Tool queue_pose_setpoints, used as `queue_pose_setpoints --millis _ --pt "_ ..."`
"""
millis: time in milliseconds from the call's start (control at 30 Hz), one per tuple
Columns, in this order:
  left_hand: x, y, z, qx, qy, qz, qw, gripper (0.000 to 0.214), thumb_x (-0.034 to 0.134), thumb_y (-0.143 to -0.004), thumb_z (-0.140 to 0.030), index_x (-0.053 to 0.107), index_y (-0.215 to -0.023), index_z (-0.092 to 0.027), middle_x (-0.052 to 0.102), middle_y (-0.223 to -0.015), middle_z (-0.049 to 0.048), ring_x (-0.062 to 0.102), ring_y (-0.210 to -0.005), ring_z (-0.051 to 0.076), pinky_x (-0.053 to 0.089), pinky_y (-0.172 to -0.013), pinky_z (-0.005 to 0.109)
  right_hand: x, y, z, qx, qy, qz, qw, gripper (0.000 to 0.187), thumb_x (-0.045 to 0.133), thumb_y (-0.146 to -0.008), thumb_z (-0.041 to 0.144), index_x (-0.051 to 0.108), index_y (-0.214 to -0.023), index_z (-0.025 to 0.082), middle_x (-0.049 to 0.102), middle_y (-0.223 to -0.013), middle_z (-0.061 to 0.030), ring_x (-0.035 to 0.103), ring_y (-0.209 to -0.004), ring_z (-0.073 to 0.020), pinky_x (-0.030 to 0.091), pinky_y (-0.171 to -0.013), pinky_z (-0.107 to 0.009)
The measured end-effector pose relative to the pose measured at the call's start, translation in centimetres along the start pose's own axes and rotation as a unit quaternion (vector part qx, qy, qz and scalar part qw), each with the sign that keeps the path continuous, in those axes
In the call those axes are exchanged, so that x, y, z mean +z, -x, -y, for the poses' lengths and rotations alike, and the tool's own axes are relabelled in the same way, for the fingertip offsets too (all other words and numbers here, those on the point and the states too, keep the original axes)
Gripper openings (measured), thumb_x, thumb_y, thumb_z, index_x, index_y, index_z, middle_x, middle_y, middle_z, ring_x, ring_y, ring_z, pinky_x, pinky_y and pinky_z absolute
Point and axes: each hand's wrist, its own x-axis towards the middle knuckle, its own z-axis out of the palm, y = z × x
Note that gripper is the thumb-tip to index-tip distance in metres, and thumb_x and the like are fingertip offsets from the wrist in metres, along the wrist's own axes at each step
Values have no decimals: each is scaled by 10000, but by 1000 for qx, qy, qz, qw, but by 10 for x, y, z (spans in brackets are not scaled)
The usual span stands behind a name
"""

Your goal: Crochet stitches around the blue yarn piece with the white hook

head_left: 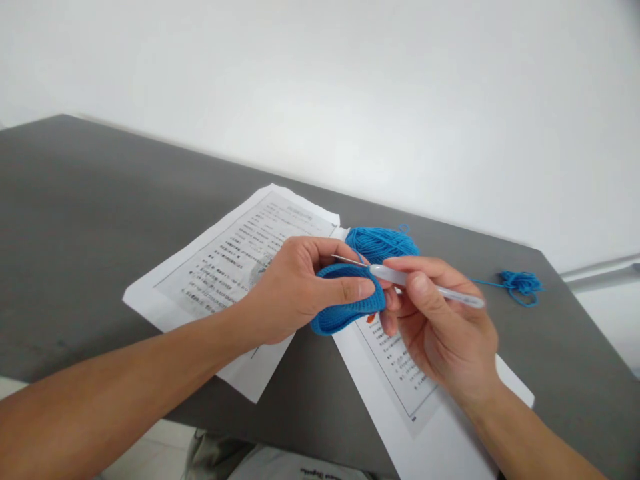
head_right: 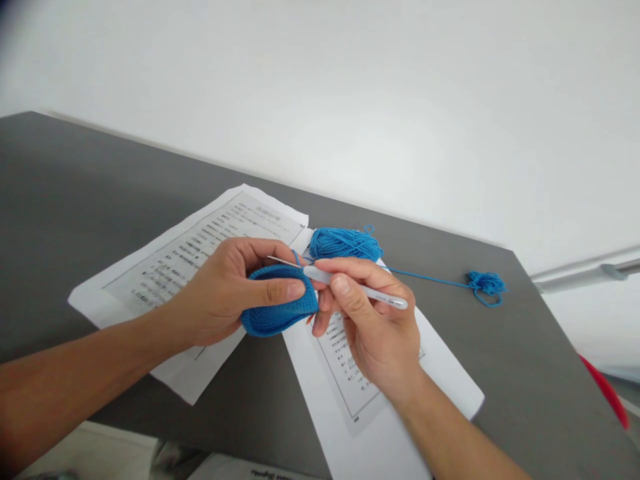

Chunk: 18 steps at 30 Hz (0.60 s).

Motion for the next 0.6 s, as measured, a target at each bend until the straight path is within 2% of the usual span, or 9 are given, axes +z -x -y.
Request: queue_pose_setpoints --millis 100,233,367,500,600 --pt "0 0 -1 -15 -3 15 1000 243 961 -640 -96 776 -773 -177 795 -756 -29 666 -685 115 512 -648 210 -3 -1 0 -19 22 -4 1000 157 862 -938 364 875 -1066 275 796 -715 12 727 -521 -129 636 -522 -238" --pt "2 1 -6 -10 -86 9 996 159 938 -676 -136 824 -778 -178 772 -751 -25 645 -701 120 485 -654 217 -3 -1 -2 -69 65 -28 995 164 852 -944 357 877 -1089 284 800 -753 0 705 -513 -131 612 -502 -260" --pt "7 2 -7 -8 -146 -29 989 160 926 -673 -223 793 -748 -175 681 -673 -37 546 -638 119 412 -590 237 -2 -1 -6 -108 112 -65 986 175 875 -919 390 885 -1063 291 804 -811 -11 675 -554 -130 589 -516 -278" --pt "8 2 -6 7 -225 -39 974 148 859 -744 -295 797 -773 -164 645 -669 -28 519 -657 127 401 -601 250 -6 0 -9 -103 152 -88 979 181 860 -933 417 885 -1066 296 802 -803 -20 630 -594 -130 546 -531 -267" --pt "7 2 -7 1 -204 -20 979 103 835 -748 -266 810 -786 -173 722 -720 -10 599 -683 143 463 -620 248 -9 1 -10 -91 168 -86 978 199 849 -943 436 881 -1090 306 806 -827 -20 646 -629 -137 548 -562 -274"
